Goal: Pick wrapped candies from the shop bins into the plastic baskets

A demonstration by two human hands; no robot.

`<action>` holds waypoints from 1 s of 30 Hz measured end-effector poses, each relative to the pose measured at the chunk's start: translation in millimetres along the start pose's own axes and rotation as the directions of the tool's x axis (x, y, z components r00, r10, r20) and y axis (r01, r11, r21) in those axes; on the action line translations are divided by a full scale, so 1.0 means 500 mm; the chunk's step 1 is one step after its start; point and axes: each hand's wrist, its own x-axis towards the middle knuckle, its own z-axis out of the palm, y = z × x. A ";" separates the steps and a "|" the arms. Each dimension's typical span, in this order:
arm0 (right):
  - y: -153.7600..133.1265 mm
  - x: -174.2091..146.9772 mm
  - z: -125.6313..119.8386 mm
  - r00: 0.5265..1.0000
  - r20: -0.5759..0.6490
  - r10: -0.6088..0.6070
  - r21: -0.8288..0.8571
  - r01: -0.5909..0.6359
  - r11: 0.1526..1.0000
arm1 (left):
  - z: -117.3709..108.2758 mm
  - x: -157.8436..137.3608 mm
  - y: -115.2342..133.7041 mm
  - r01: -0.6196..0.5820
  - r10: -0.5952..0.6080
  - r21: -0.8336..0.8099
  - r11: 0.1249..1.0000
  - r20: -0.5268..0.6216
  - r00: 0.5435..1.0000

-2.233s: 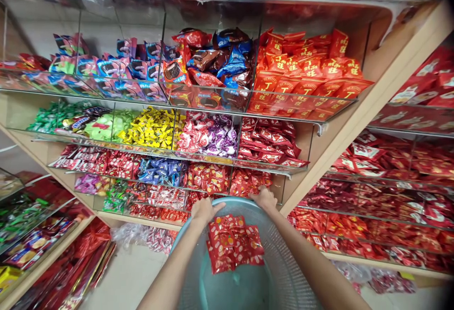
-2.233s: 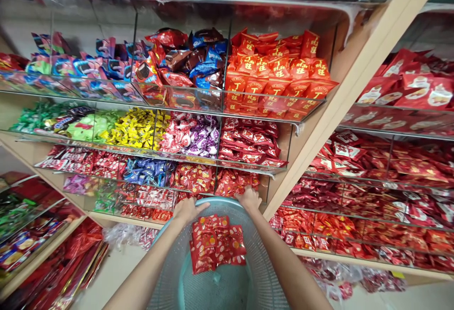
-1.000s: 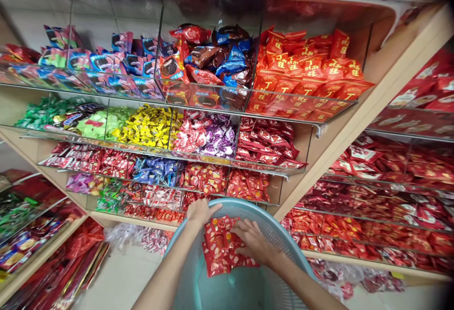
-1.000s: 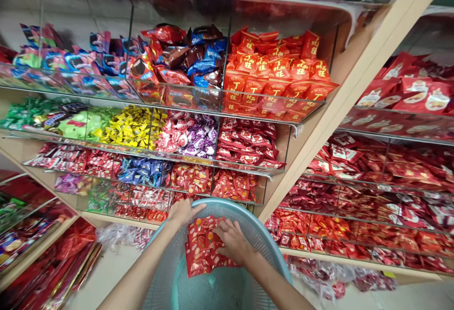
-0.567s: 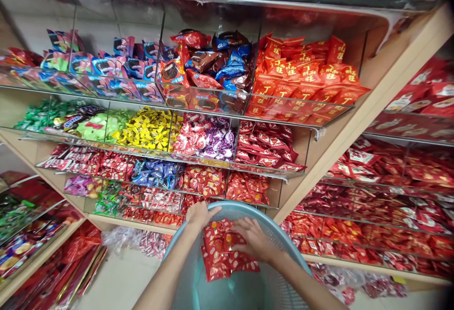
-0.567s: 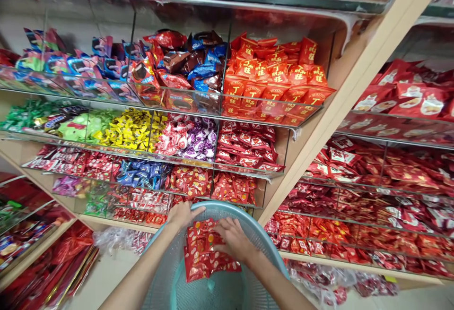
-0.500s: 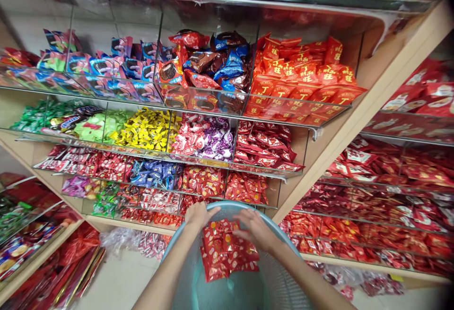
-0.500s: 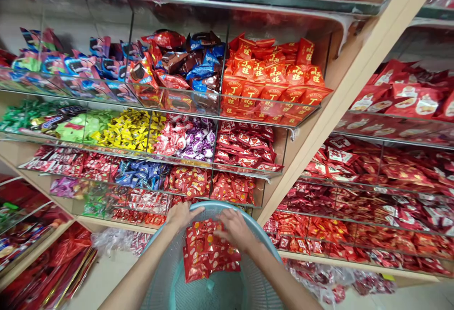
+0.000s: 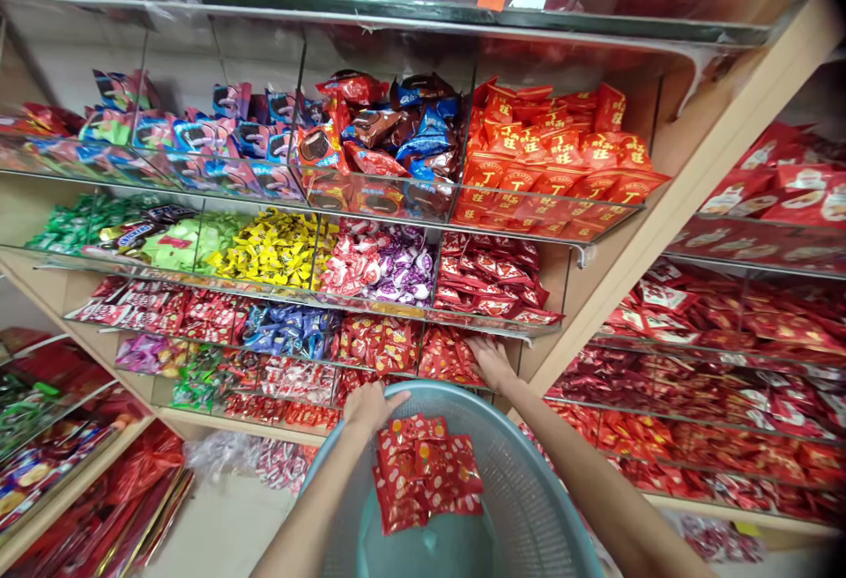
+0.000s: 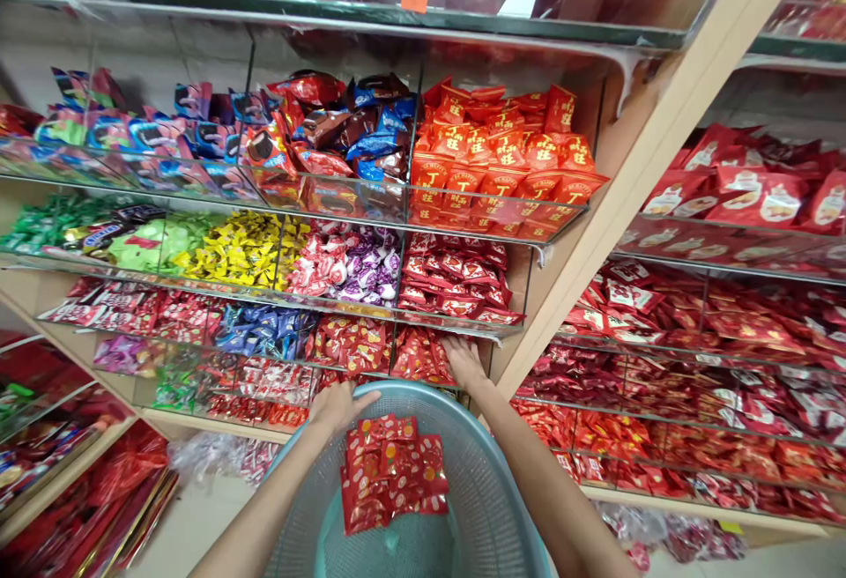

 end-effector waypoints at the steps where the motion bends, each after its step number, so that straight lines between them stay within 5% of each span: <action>1: 0.000 0.001 0.001 1.000 -0.012 -0.007 -0.011 0.007 1.000 | -0.002 -0.002 0.001 -0.001 0.001 -0.001 1.000 0.003 1.000; 13: 0.001 -0.020 -0.012 0.997 -0.072 -0.035 -0.020 0.034 0.999 | -0.002 -0.002 0.001 -0.013 0.013 0.009 1.000 -0.010 1.000; 20: -0.070 -0.078 -0.066 0.973 -0.187 -0.135 0.176 0.169 0.970 | -0.005 -0.004 0.003 -0.002 0.002 0.002 1.000 0.011 1.000; 25: -0.142 -0.120 -0.073 0.952 -0.056 -0.300 0.266 0.304 0.915 | 0.007 0.001 0.000 -0.007 0.007 0.004 1.000 -0.013 1.000; 30: -0.161 -0.148 -0.033 0.939 0.102 -0.329 0.260 0.295 0.920 | 0.003 -0.002 0.003 0.002 -0.002 -0.001 1.000 -0.012 1.000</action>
